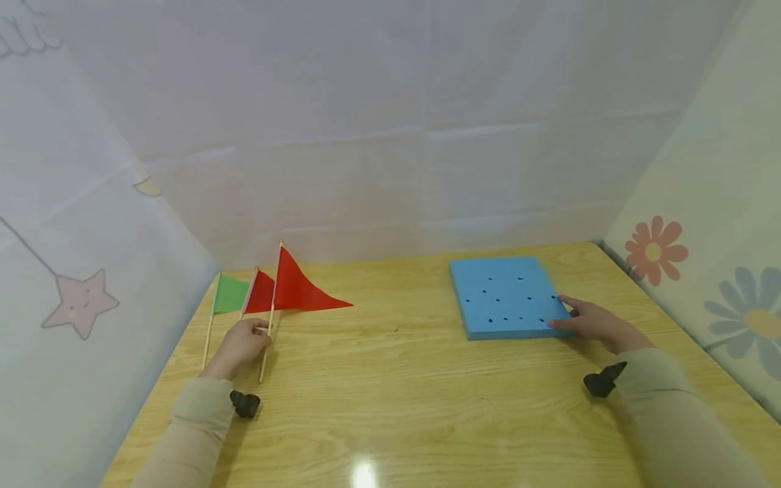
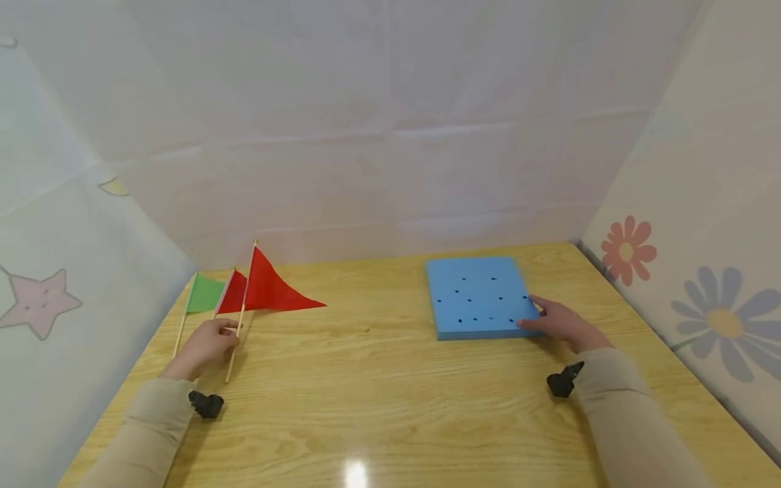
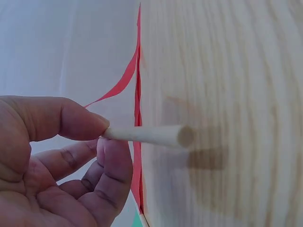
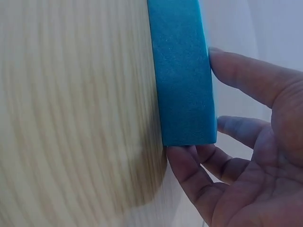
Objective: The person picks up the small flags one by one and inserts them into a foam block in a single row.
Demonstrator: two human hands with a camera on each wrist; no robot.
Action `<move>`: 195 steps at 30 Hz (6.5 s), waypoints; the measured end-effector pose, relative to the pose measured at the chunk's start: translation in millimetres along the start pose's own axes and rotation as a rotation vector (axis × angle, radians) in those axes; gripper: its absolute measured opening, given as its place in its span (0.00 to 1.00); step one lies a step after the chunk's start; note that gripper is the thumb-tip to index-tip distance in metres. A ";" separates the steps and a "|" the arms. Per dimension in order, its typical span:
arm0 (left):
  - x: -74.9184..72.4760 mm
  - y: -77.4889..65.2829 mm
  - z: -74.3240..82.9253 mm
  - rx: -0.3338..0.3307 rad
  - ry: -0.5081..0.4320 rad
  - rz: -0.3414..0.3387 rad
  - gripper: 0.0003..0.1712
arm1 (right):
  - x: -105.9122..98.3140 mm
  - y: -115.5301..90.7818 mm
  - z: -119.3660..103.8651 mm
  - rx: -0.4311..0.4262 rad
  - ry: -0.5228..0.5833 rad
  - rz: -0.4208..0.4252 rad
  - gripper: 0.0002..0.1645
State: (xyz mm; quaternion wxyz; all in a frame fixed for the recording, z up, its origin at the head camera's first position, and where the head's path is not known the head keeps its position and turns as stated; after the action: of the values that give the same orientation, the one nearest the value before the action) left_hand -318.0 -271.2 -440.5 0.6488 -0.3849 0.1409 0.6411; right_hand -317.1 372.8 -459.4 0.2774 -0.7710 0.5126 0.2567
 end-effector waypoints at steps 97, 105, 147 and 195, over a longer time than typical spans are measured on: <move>109.2 28.8 170.6 0.487 -0.321 0.222 0.07 | 111.4 85.0 -126.3 -0.152 -0.100 0.067 0.52; 113.1 31.6 169.8 0.489 -0.306 0.214 0.09 | 110.3 83.3 -128.2 -0.161 -0.097 0.069 0.52; 88.2 24.9 112.5 0.285 -0.318 0.011 0.35 | 111.4 79.7 -128.0 -0.166 -0.087 0.060 0.51; -12.4 -5.6 11.4 0.049 -0.311 0.139 0.38 | 109.8 82.8 -126.3 -0.162 -0.087 0.048 0.52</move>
State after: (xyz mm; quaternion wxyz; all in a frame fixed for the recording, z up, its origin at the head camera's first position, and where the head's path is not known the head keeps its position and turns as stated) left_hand -318.0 -271.7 -422.7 0.6262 -0.2545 0.0805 0.7325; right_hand -342.6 187.8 -457.5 0.2301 -0.7665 0.4959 0.3372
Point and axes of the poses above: each hand's wrist, its own y-axis towards the middle knuckle, its own x-axis out of the palm, z = x × y, the point moved 8 cm from there along y, towards the middle knuckle, and after that the axes turned 13 degrees about -x, right-handed, at the moved point
